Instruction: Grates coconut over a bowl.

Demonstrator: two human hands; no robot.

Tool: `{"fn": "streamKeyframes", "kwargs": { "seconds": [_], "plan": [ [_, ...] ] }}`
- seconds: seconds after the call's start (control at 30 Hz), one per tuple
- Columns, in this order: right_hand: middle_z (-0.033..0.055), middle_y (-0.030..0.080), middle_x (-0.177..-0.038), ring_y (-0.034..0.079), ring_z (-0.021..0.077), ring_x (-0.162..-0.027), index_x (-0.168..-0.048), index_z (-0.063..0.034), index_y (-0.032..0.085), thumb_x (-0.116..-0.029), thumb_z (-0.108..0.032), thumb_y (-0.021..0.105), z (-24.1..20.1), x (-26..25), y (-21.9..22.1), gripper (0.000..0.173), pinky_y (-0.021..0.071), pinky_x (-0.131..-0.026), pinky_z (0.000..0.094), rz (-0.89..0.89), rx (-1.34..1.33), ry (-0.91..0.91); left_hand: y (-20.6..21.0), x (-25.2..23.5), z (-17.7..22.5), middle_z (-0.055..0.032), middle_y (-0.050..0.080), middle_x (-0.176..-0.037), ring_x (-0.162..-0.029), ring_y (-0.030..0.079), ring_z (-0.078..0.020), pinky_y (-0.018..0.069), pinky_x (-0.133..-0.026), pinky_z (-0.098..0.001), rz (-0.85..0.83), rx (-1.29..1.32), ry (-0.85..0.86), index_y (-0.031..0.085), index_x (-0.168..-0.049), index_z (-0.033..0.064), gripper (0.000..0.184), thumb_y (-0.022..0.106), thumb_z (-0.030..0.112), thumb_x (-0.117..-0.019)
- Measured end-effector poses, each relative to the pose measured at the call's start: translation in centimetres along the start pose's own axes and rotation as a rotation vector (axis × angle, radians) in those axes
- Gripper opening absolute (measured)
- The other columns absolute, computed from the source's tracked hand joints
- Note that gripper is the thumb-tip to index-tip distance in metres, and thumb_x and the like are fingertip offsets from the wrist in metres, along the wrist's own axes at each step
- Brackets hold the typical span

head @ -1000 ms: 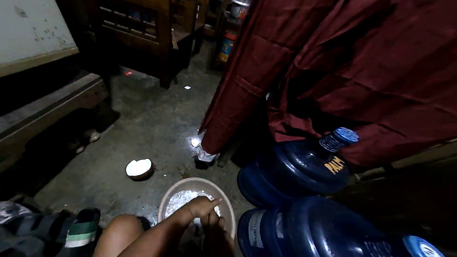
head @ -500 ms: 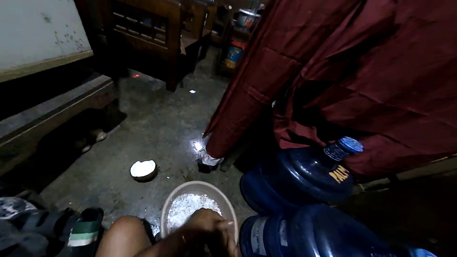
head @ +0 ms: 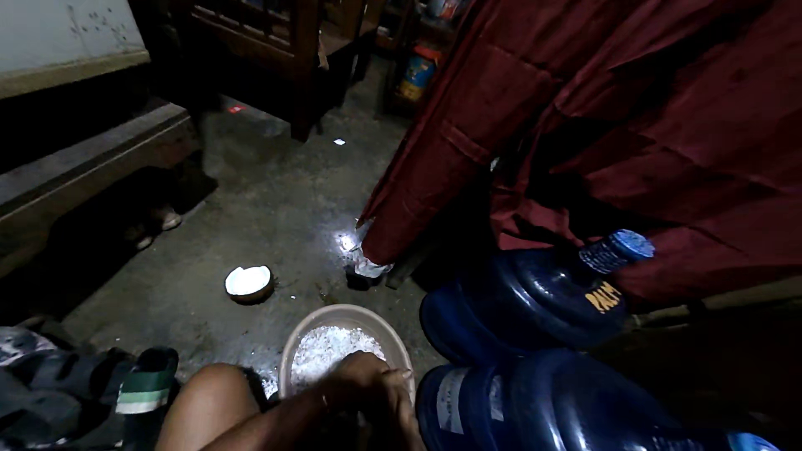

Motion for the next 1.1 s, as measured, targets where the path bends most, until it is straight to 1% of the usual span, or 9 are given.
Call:
{"fn": "streamKeyframes", "kwargs": {
  "seconds": [0.1, 0.2, 0.37, 0.53, 0.67, 0.77, 0.93, 1.0, 1.1],
  "plan": [
    [0.0309, 0.047, -0.148, 0.059, 0.0472, -0.123, -0.151, -0.0020, 0.046, -0.0982, -0.011, 0.061, 0.8, -3.3, 2.4, 0.056, 0.0534, -0.097, 0.0577, -0.084, -0.081, 0.055, -0.8, -2.1, -3.8, -0.0248, 0.069, -0.104, -0.103, 0.066, -0.0388, 0.0493, -0.092, -0.0615, 0.010, 0.113, -0.201, 0.071, -0.101, -0.0044, 0.077, 0.034, 0.063, -0.1054],
    [0.0235, 0.047, -0.152, 0.062, 0.0430, -0.121, -0.163, -0.0181, 0.028, -0.0955, -0.010, 0.062, 1.7, -6.5, 2.6, 0.076, 0.0533, -0.098, 0.0581, -0.339, 0.056, 0.170, -0.9, -3.7, -6.1, -0.0291, 0.062, -0.130, -0.125, 0.059, -0.0398, 0.0428, -0.107, -0.0602, 0.024, 0.299, -0.376, 0.064, -0.124, -0.0086, 0.086, 0.031, 0.069, -0.1034],
    [0.0231, 0.049, -0.151, 0.057, 0.0468, -0.126, -0.158, -0.0164, 0.041, -0.0863, -0.014, 0.075, 0.2, -3.5, -4.7, 0.080, 0.0514, -0.095, 0.0644, -0.103, -0.029, 0.061, -3.9, 0.1, 1.0, -0.0244, 0.056, -0.143, -0.135, 0.052, -0.0337, 0.0371, -0.114, -0.0544, -0.040, 0.452, -0.201, 0.057, -0.138, -0.0035, 0.085, 0.019, 0.065, -0.1059],
    [0.0308, 0.051, -0.145, 0.060, 0.0500, -0.118, -0.145, -0.0030, 0.055, -0.0876, -0.014, 0.071, -0.4, 0.7, -1.6, 0.061, 0.0568, -0.087, 0.0578, 0.114, -0.016, -0.094, -0.9, 0.1, -0.9, -0.0261, 0.069, -0.103, -0.103, 0.066, -0.0402, 0.0490, -0.093, -0.0616, 0.005, 0.134, -0.065, 0.069, -0.103, -0.0062, 0.070, 0.036, 0.055, -0.1081],
    [0.0247, 0.055, -0.144, 0.058, 0.0465, -0.125, -0.155, -0.0190, 0.046, -0.0927, -0.014, 0.068, 1.0, -4.1, 1.9, 0.067, 0.0535, -0.095, 0.0600, -0.098, 0.044, 0.049, -0.9, -2.6, -6.4, -0.0289, 0.065, -0.121, -0.118, 0.062, -0.0396, 0.0452, -0.103, -0.0602, -0.001, 0.242, -0.345, 0.067, -0.117, -0.0085, 0.086, 0.032, 0.069, -0.1031],
    [0.0180, 0.059, -0.141, 0.062, 0.0414, -0.122, -0.161, -0.0295, 0.034, -0.0930, -0.013, 0.066, 1.4, -6.1, 1.3, 0.077, 0.0529, -0.097, 0.0585, -0.280, 0.163, 0.181, -2.1, -3.1, -5.8, -0.0303, 0.060, -0.131, -0.126, 0.058, -0.0399, 0.0425, -0.108, -0.0594, 0.047, 0.305, -0.380, 0.061, -0.126, -0.0103, 0.090, 0.029, 0.070, -0.1029],
    [0.0303, 0.057, -0.137, 0.063, 0.0495, -0.115, -0.156, -0.0075, 0.042, -0.0843, 0.001, 0.070, -0.7, -1.1, -4.8, 0.078, 0.0550, -0.089, 0.0629, -0.107, 0.065, 0.019, -2.1, 0.5, 2.4, -0.0260, 0.063, -0.130, -0.125, 0.059, -0.0374, 0.0422, -0.108, -0.0585, -0.074, 0.319, -0.156, 0.065, -0.127, -0.0047, 0.086, 0.019, 0.065, -0.1061],
    [0.0351, 0.052, -0.140, 0.062, 0.0502, -0.117, -0.144, 0.0031, 0.052, -0.0868, -0.006, 0.072, -1.2, 0.7, -3.8, 0.061, 0.0581, -0.086, 0.0578, -0.036, 0.068, -0.013, -0.6, 0.5, 1.6, -0.0248, 0.070, -0.108, -0.108, 0.067, -0.0399, 0.0491, -0.096, -0.0627, 0.012, 0.150, -0.060, 0.071, -0.107, -0.0032, 0.079, 0.027, 0.062, -0.1066],
    [0.0339, 0.052, -0.140, 0.060, 0.0481, -0.121, -0.147, 0.0013, 0.051, -0.0914, -0.011, 0.070, -0.5, -1.0, 0.1, 0.060, 0.0562, -0.093, 0.0545, -0.045, 0.051, 0.085, -0.2, -1.3, -2.3, -0.0234, 0.071, -0.110, -0.110, 0.067, -0.0386, 0.0485, -0.098, -0.0617, -0.008, 0.099, -0.147, 0.074, -0.109, 0.0003, 0.078, 0.026, 0.062, -0.1071]
  ]
}}
Point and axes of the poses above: each hand's wrist, its own x-axis away from the middle knuckle, its own y-axis out of the palm, z = x × y, the point moved 9 cm from there along -x, towards the middle knuckle
